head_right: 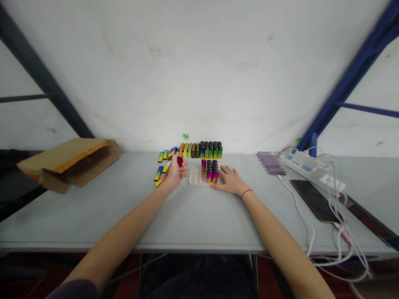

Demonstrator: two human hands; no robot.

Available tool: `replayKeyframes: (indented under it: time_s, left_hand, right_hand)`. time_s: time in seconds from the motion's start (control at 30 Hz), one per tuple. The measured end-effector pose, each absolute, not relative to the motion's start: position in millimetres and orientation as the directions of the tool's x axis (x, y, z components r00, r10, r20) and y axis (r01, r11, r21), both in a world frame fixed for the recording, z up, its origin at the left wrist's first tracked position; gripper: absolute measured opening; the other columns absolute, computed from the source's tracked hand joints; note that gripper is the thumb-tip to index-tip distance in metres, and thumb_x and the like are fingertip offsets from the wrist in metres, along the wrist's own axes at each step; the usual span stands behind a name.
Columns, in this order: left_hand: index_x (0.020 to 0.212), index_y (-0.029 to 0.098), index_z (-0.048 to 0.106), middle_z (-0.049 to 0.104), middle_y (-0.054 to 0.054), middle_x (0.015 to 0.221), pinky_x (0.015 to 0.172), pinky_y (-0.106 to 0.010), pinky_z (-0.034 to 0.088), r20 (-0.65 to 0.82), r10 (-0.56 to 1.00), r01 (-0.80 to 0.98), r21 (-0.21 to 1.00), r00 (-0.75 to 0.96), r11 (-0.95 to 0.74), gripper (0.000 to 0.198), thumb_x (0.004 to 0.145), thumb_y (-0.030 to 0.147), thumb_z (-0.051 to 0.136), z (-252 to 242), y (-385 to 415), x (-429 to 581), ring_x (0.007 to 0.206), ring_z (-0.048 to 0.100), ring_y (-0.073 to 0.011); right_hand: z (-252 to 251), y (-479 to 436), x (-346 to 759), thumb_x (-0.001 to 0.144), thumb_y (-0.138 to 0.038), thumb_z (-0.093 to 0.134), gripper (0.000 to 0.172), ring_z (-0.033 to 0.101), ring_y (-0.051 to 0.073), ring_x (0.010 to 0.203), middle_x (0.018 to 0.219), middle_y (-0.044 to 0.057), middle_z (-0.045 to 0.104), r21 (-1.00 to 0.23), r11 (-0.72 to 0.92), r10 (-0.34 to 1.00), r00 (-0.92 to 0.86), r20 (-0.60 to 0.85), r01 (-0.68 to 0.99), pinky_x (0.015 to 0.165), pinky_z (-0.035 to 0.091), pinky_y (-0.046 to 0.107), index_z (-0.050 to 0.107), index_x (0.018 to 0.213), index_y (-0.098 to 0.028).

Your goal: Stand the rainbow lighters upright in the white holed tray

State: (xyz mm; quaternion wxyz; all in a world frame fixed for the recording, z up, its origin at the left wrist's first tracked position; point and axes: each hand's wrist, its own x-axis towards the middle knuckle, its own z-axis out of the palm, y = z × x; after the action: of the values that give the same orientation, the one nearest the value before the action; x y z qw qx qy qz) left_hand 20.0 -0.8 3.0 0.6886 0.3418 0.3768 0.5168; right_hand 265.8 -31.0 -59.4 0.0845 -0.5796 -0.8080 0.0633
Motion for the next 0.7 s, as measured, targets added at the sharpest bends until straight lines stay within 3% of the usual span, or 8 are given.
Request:
replayKeyframes:
  time_s: [0.23, 0.4, 0.57, 0.7]
  left_hand:
    - [0.056, 0.023, 0.029, 0.016, 0.010, 0.040, 0.035, -0.019, 0.007, -0.169, 0.982, -0.510, 0.839, 0.089, 0.190, 0.045, 0.092, 0.049, 0.038, 1.8, -1.3, 23.1, 0.031, 0.011, -0.0056]
    - [0.059, 0.023, 0.030, 0.017, 0.010, 0.040, 0.035, -0.019, 0.008, -0.167, 0.984, -0.527, 0.832, 0.059, 0.173, 0.043, 0.093, 0.047, 0.037, 1.5, -5.0, 25.8, 0.031, 0.012, -0.0059]
    - [0.060, 0.023, 0.031, 0.017, 0.011, 0.041, 0.035, -0.019, 0.009, -0.144, 0.987, -0.512, 0.844, 0.072, 0.161, 0.049, 0.092, 0.060, 0.040, -0.3, -7.9, 27.2, 0.032, 0.013, -0.0058]
    - [0.058, 0.023, 0.031, 0.016, 0.010, 0.041, 0.035, -0.019, 0.008, -0.160, 0.984, -0.490, 0.853, 0.082, 0.180, 0.044, 0.094, 0.049, 0.034, -1.5, -6.9, 27.8, 0.032, 0.011, -0.0064]
  right_hand:
    - [-61.1, -30.3, 266.3, 0.086, -0.081, 0.051, 0.094, 0.027, 0.043, 0.151, 0.163, 0.020, 0.035, -0.193, 0.308, 0.951, -0.303, 0.058, 0.932, 0.120, 0.021, 0.064, 0.045, 0.154, -0.017]
    - [-61.0, -29.8, 266.2, 0.086, -0.081, 0.051, 0.095, 0.027, 0.043, 0.151, 0.163, 0.020, 0.035, -0.196, 0.315, 0.949, -0.309, 0.062, 0.928, 0.120, 0.021, 0.065, 0.042, 0.156, -0.017]
    - [-60.9, -30.2, 266.3, 0.086, -0.081, 0.050, 0.095, 0.027, 0.043, 0.152, 0.163, 0.020, 0.035, -0.198, 0.312, 0.950, -0.306, 0.057, 0.929, 0.120, 0.021, 0.065, 0.042, 0.157, -0.018]
    - [-60.6, -30.2, 266.9, 0.086, -0.083, 0.048, 0.095, 0.026, 0.043, 0.152, 0.163, 0.020, 0.035, -0.198, 0.319, 0.948, -0.314, 0.057, 0.927, 0.119, 0.022, 0.066, 0.043, 0.156, -0.019]
